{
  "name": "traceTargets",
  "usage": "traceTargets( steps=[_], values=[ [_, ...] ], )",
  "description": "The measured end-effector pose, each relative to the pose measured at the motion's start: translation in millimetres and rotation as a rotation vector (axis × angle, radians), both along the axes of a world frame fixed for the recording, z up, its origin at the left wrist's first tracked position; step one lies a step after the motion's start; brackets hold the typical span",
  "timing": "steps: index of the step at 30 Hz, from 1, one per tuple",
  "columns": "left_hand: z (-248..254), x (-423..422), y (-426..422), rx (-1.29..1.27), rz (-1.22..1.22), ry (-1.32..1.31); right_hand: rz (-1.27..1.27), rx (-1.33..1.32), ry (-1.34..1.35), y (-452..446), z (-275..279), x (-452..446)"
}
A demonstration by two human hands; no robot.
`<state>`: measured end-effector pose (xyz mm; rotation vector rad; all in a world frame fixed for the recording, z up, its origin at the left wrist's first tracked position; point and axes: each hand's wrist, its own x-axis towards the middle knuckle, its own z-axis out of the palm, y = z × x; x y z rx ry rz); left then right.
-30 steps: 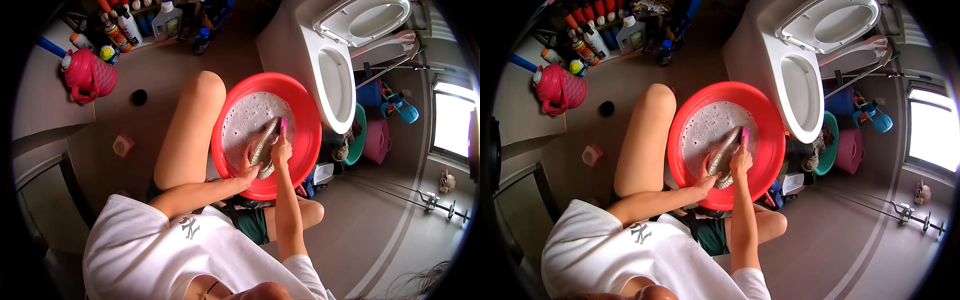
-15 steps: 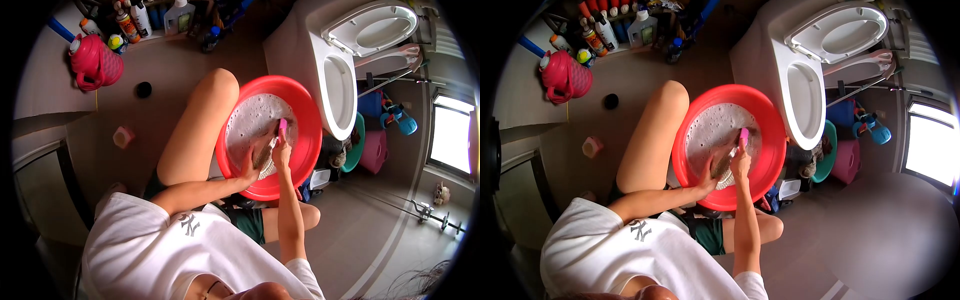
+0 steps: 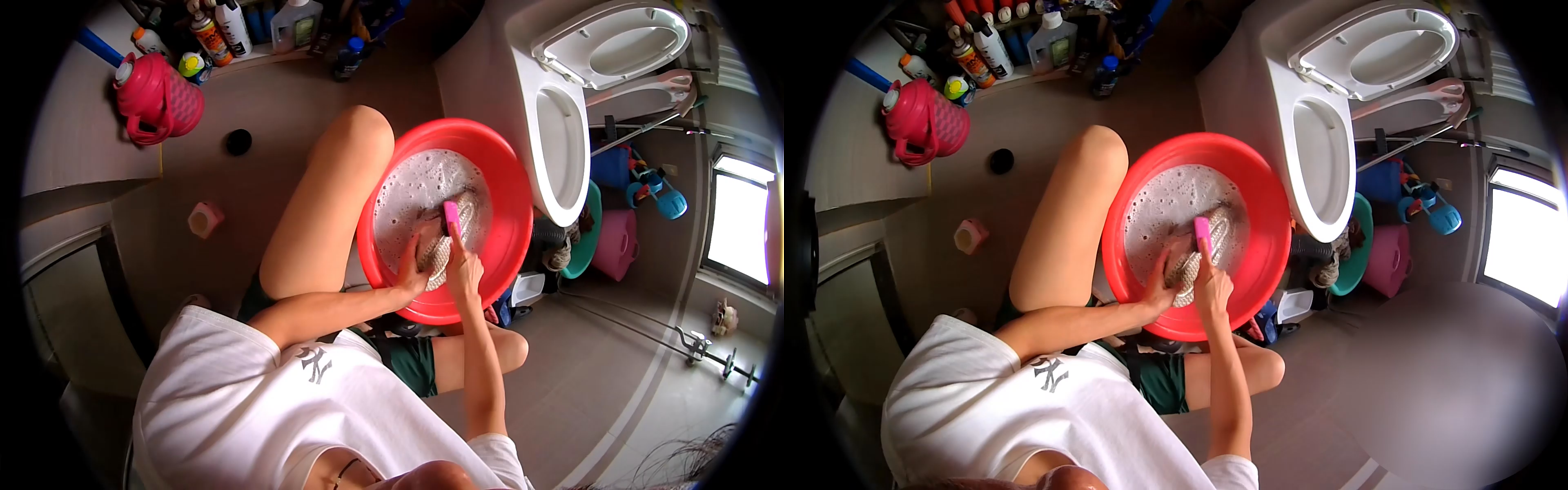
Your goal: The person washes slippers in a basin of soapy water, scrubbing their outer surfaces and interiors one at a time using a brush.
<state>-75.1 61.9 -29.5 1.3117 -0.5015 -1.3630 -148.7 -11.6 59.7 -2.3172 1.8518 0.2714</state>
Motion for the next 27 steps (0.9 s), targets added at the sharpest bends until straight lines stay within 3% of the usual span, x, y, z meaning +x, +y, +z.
traceTargets(
  steps=[3,11,17,21,27],
  values=[
    [0.7,1.1,-0.1,-0.01,0.008,0.011,0.028,-0.057,0.083,-37.2,-32.4,-15.9],
    [-10.3,-2.6,2.4,0.019,0.015,0.002,-0.335,-0.03,-0.037,-91.8,-69.2,-48.6],
    [-3.2,-3.8,0.7,0.099,0.019,0.087,-0.465,-0.079,-0.198,-49.3,-64.9,-39.9],
    [-9.1,-6.3,-0.3,0.123,0.021,0.175,-0.381,-0.07,-0.19,-12.9,-49.1,-25.2],
    [1.1,1.1,-3.2,0.146,0.019,0.255,-0.276,0.01,-0.411,65.4,-18.3,-19.0]
  ],
)
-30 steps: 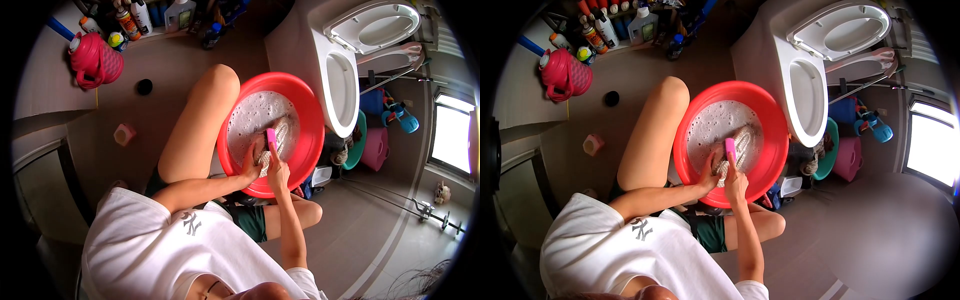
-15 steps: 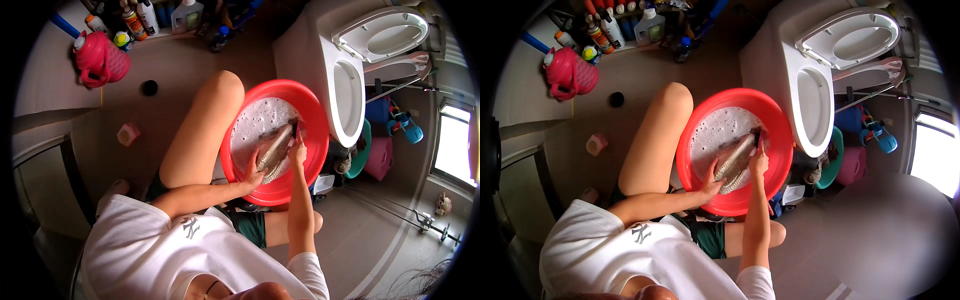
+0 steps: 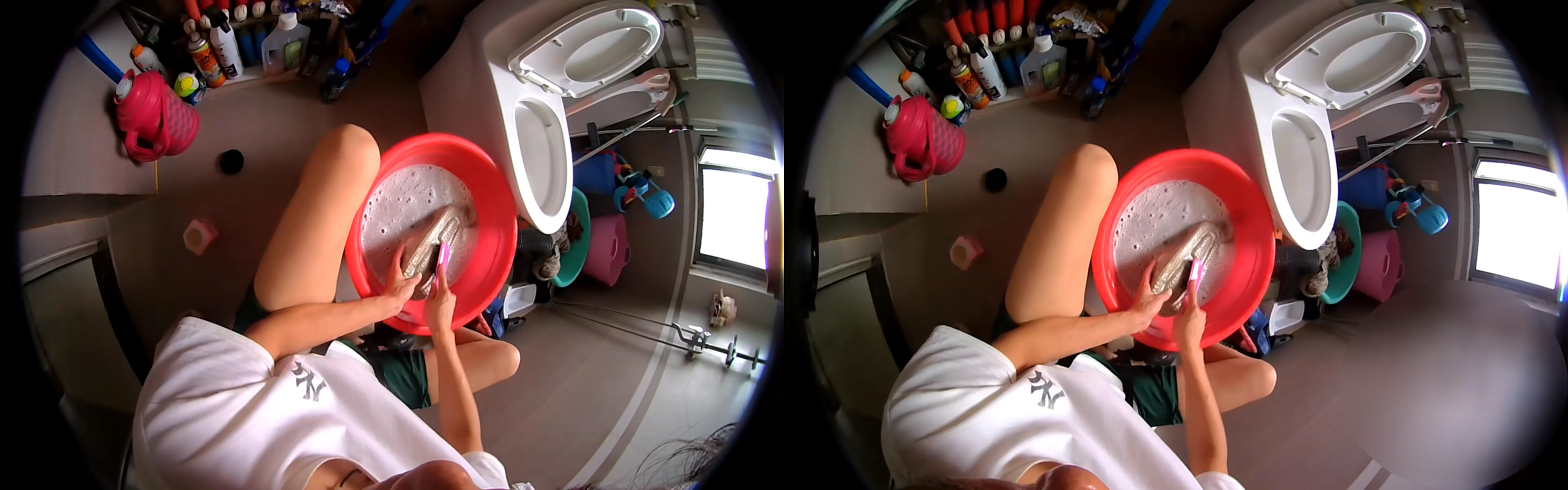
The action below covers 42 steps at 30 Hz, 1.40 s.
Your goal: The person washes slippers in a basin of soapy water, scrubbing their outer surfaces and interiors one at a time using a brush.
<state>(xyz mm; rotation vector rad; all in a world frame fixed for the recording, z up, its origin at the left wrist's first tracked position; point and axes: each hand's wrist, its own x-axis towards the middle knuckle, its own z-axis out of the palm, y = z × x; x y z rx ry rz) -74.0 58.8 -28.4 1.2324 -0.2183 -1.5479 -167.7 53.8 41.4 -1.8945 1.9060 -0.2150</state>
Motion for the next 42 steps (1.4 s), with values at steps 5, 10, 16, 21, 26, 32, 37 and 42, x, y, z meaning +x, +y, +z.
traceTargets(
  steps=[5,10,16,21,26,32,37,42],
  values=[
    [17.2,11.1,-0.5,0.038,-0.057,-0.097,0.021,0.075,0.056,56.8,44.7,18.3],
    [-0.5,1.2,0.0,0.012,-0.028,0.023,-0.027,0.174,0.378,56.7,46.9,19.4],
    [-7.2,-3.8,1.4,0.015,-0.061,-0.015,-0.046,0.131,0.409,2.2,11.0,2.7],
    [8.2,2.3,-7.7,0.04,-0.037,0.013,-0.069,0.064,0.466,-61.5,-31.9,-13.7],
    [4.9,1.0,-18.1,0.021,0.004,0.001,0.012,-0.025,0.514,-119.8,-55.2,-30.2],
    [4.9,-0.8,-16.7,0.033,0.02,-0.035,-0.035,0.011,0.415,-143.9,-61.9,-43.2],
    [2.9,3.9,-14.1,0.039,0.058,0.196,-0.166,-0.023,0.144,-108.4,-49.7,-45.3],
    [-9.4,0.5,-11.5,0.008,0.086,0.233,-0.175,-0.071,-0.033,-54.6,-37.0,-32.6]
  ],
)
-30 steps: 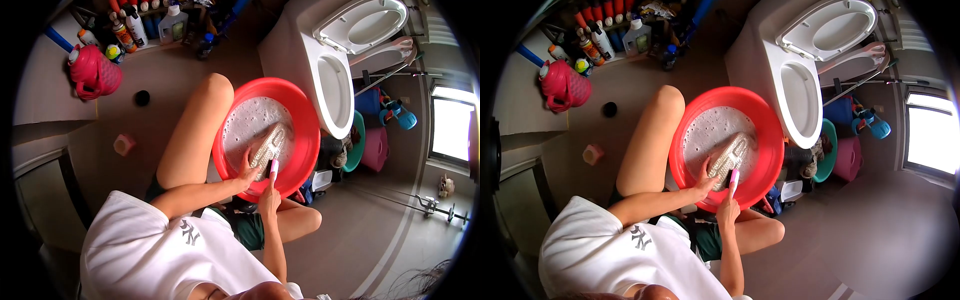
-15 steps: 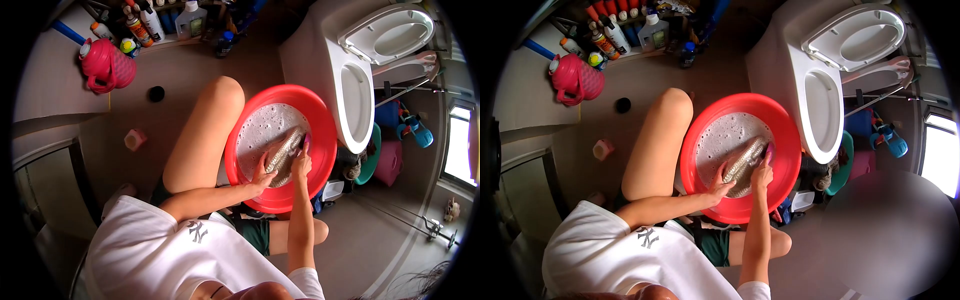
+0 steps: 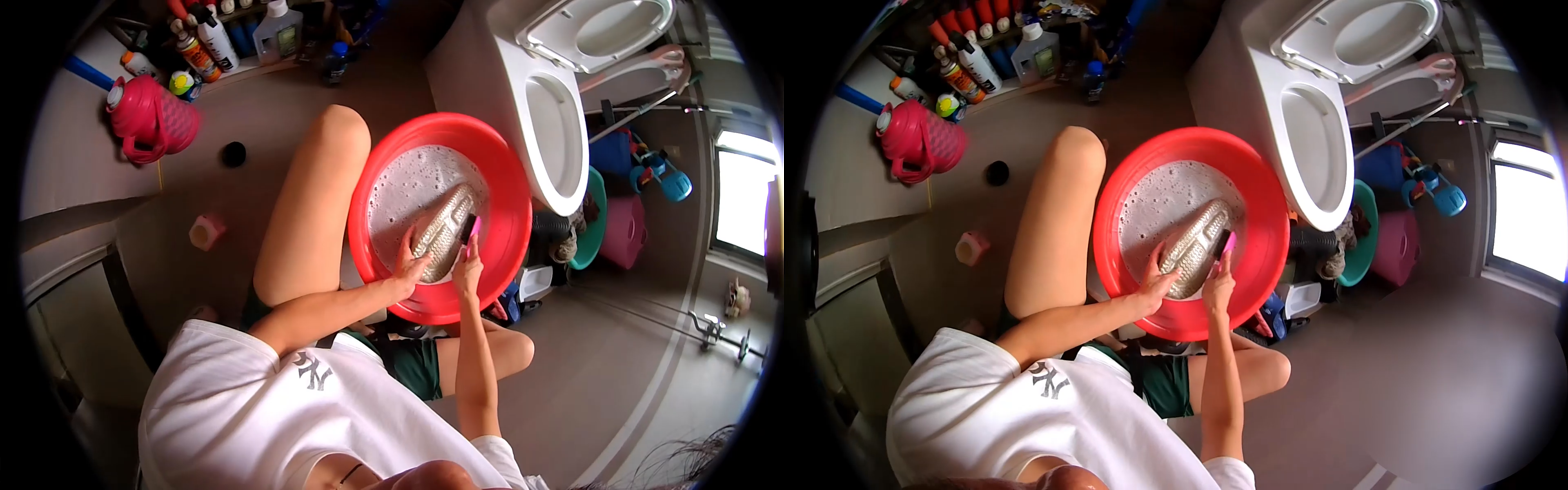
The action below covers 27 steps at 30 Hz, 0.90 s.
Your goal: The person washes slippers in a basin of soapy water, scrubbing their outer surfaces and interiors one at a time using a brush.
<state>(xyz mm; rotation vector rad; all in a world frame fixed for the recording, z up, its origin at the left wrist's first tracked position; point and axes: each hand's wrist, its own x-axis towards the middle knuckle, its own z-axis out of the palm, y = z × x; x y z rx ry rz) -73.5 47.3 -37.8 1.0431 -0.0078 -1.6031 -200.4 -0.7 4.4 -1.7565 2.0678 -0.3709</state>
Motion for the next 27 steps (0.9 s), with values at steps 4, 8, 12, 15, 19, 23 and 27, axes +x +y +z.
traceTargets(
  steps=[4,8,12,15,19,23,27],
  values=[
    [6.6,4.9,4.0,0.004,-0.007,-0.022,-0.051,0.108,-0.109,34.9,31.9,19.6],
    [4.8,6.6,2.2,-0.005,-0.026,0.0,0.032,0.153,-0.042,77.4,48.7,28.5],
    [0.0,8.5,1.6,0.012,-0.048,0.018,0.144,0.158,-0.056,110.5,78.6,51.8],
    [-2.8,7.7,-0.1,-0.005,-0.059,-0.02,0.14,0.199,0.022,113.8,87.5,65.4],
    [37.5,26.4,-4.5,0.065,-0.117,0.085,0.159,0.23,0.256,83.1,72.9,68.4],
    [21.5,9.6,2.2,0.068,-0.18,-0.224,0.042,0.231,0.258,33.4,49.8,59.3],
    [13.3,-3.1,0.1,0.016,-0.106,-0.243,-0.011,0.072,-0.036,-2.4,21.7,37.2]
  ],
)
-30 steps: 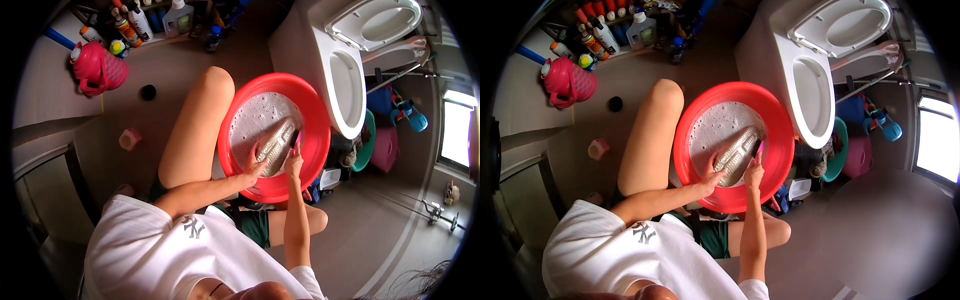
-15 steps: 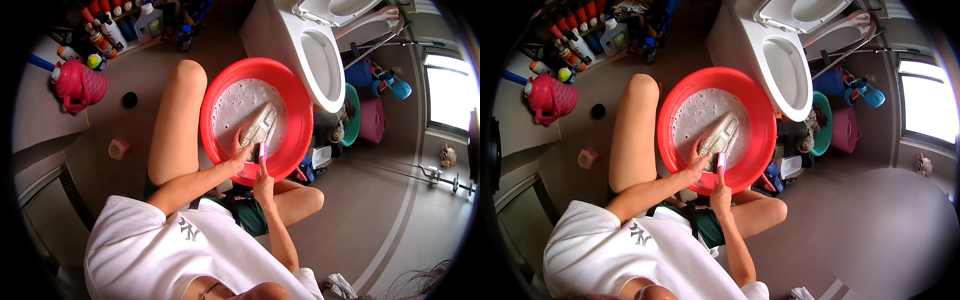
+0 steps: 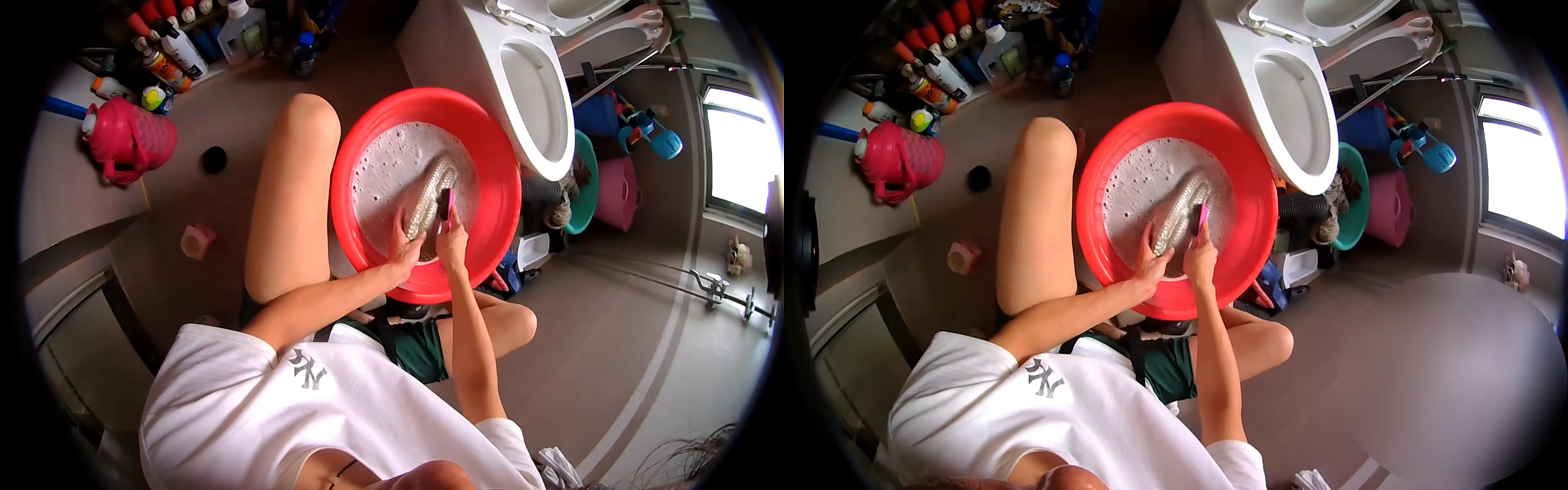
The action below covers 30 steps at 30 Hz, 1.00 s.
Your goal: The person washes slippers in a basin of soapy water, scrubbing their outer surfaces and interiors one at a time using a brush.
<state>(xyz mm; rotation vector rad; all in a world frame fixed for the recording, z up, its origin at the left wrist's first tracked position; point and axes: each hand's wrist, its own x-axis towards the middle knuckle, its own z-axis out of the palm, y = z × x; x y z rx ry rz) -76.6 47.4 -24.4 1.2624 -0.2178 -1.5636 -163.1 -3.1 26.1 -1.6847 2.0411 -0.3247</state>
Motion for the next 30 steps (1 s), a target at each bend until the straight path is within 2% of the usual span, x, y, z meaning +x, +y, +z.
traceTargets(
  steps=[4,7,8,12,16,18,21,24,28,30],
  values=[
    [-5.8,-3.3,3.7,-0.044,-0.01,-0.074,-0.099,0.106,-0.107,6.6,7.6,-2.1],
    [-2.6,0.8,7.2,-0.038,-0.01,-0.085,-0.067,0.135,-0.096,33.2,26.4,6.7],
    [-6.8,-0.2,8.6,-0.049,-0.014,-0.083,-0.115,0.272,-0.082,37.9,35.9,8.3],
    [-11.0,-2.4,9.5,-0.021,0.048,0.129,-0.035,0.189,-0.22,76.5,53.1,3.0],
    [-6.7,1.7,11.6,-0.036,0.015,0.142,-0.11,0.191,-0.247,84.6,53.2,3.7],
    [-11.8,-0.1,11.3,-0.042,-0.009,0.051,-0.202,0.185,-0.33,68.8,47.5,10.5],
    [-7.0,4.7,7.4,-0.018,-0.046,-0.013,-0.207,0.175,-0.242,39.6,31.3,11.9],
    [-5.6,4.2,7.0,-0.045,-0.116,-0.186,-0.156,0.063,-0.08,4.6,-11.3,-3.4],
    [9.3,11.2,2.0,-0.04,-0.11,-0.117,-0.214,0.023,-0.019,-48.6,-34.1,-4.8],
    [7.4,10.1,1.3,-0.054,-0.105,-0.112,-0.159,-0.024,0.004,-65.8,-41.6,-7.3]
  ],
)
